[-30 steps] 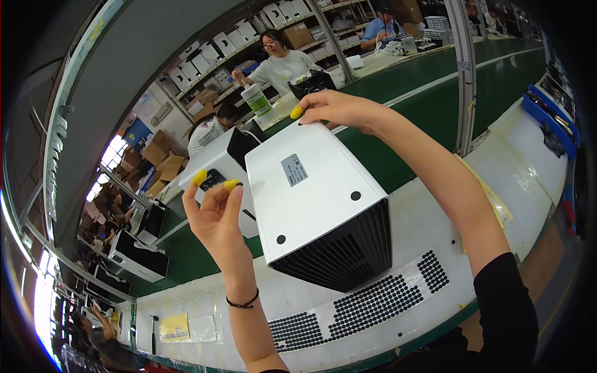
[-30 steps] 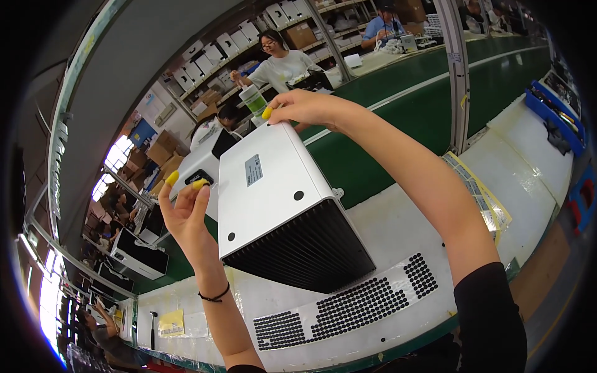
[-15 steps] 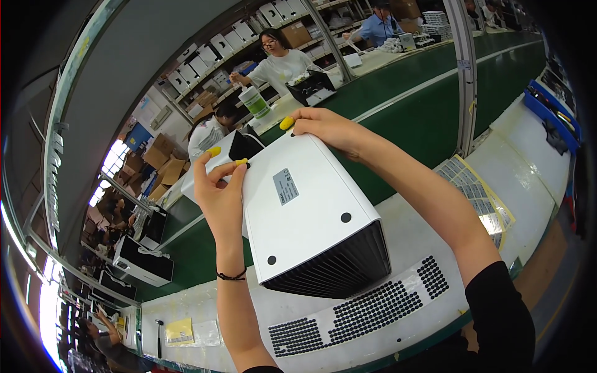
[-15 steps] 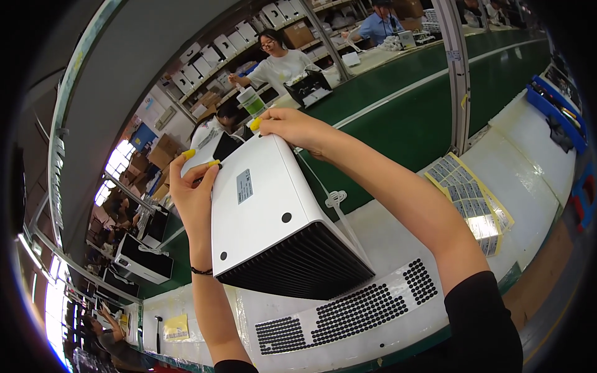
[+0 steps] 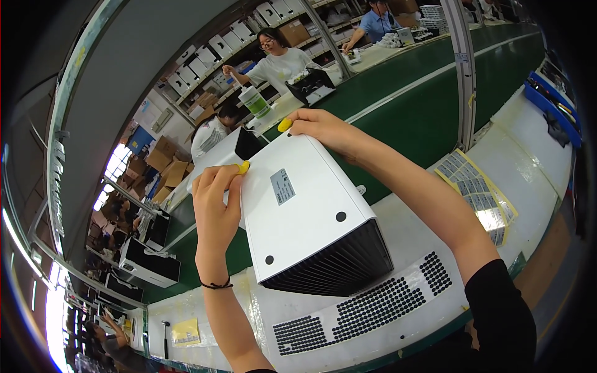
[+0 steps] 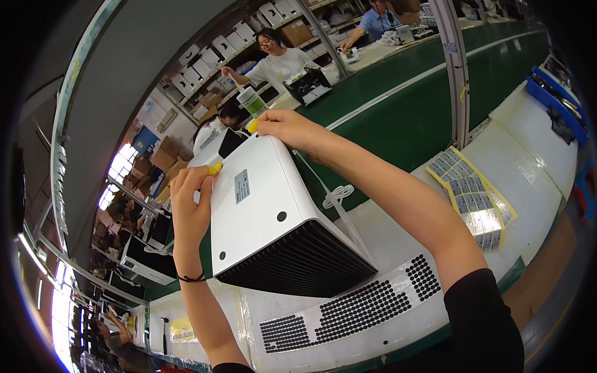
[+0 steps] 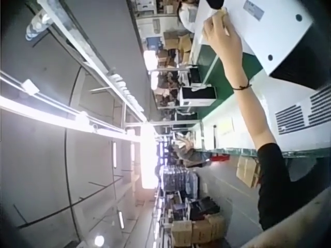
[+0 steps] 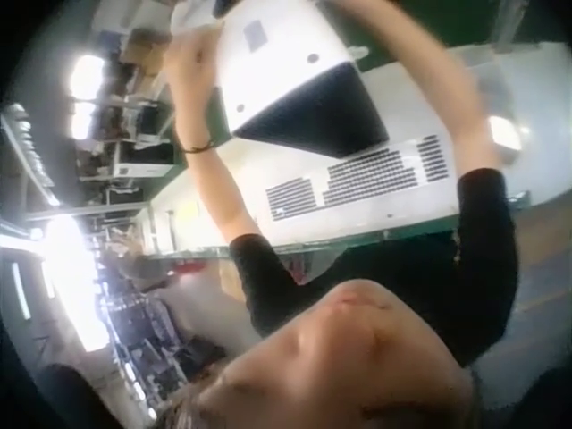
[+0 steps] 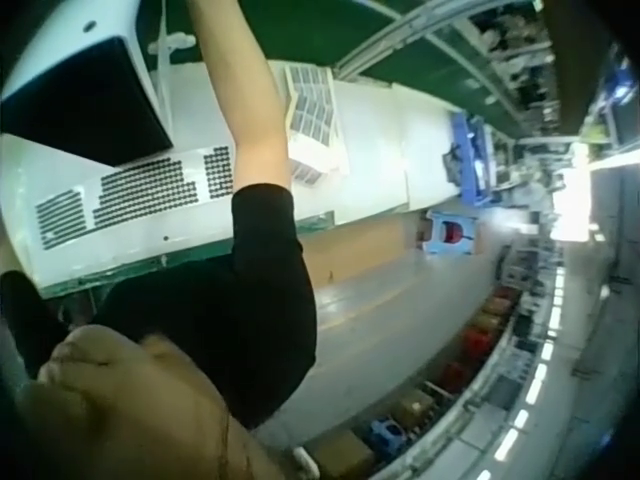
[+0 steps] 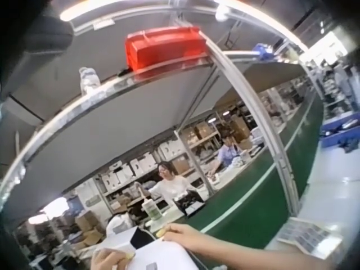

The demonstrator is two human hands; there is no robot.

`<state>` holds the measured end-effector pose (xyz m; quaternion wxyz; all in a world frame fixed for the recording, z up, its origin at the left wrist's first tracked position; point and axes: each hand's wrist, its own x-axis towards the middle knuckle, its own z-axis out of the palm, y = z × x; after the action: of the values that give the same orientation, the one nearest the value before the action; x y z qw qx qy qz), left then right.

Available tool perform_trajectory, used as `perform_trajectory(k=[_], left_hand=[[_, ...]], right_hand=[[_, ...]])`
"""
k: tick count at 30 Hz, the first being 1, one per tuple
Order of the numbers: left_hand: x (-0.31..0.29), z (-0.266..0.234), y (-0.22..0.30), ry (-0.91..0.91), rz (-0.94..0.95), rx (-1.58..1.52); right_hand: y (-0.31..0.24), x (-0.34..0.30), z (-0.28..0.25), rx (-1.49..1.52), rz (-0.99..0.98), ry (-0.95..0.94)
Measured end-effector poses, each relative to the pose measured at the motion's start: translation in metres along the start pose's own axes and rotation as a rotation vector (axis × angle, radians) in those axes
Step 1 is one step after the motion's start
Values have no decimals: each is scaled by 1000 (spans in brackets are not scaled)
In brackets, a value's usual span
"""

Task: Applying rubber feet and serial number stickers to the bottom of computer cases on an assembly line.

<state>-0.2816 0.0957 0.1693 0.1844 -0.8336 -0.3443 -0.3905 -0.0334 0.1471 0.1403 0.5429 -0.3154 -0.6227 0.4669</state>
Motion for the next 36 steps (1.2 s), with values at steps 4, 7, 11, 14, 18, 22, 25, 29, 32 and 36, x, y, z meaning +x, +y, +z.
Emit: perform_trajectory(k=[4, 7, 11, 14, 18, 22, 25, 29, 32, 36], left_hand=[[-4, 0, 1, -17, -26, 22], [-9, 18, -10, 92, -430, -581], [5, 36, -8, 168, -647, -989], [9, 47, -8, 66, -805, -1313], [2, 56, -12, 85, -745, -1399], [5, 52, -3, 59, -726, -1392], [11, 55, -6, 38, -764, -1397], [9, 53, -19, 4, -796, -1416], [15, 46, 15, 80, -839, -1439], [11, 46, 17, 112, -868, -1444]], right_hand=[[2, -4, 3, -2, -1, 10], [14, -11, 8, 121, -51, 85], [97, -10, -33, -112, -119, 207], [194, -25, -85, -792, -90, 202], [242, -62, -88, -1014, 254, 95], [241, -77, -82, -1158, 141, 18], [250, -73, -108, -1087, -47, -141], [234, -80, -103, -1228, -156, -250], [231, -85, -96, -1635, -255, -150], [233, -99, -59, -1709, -28, -15]])
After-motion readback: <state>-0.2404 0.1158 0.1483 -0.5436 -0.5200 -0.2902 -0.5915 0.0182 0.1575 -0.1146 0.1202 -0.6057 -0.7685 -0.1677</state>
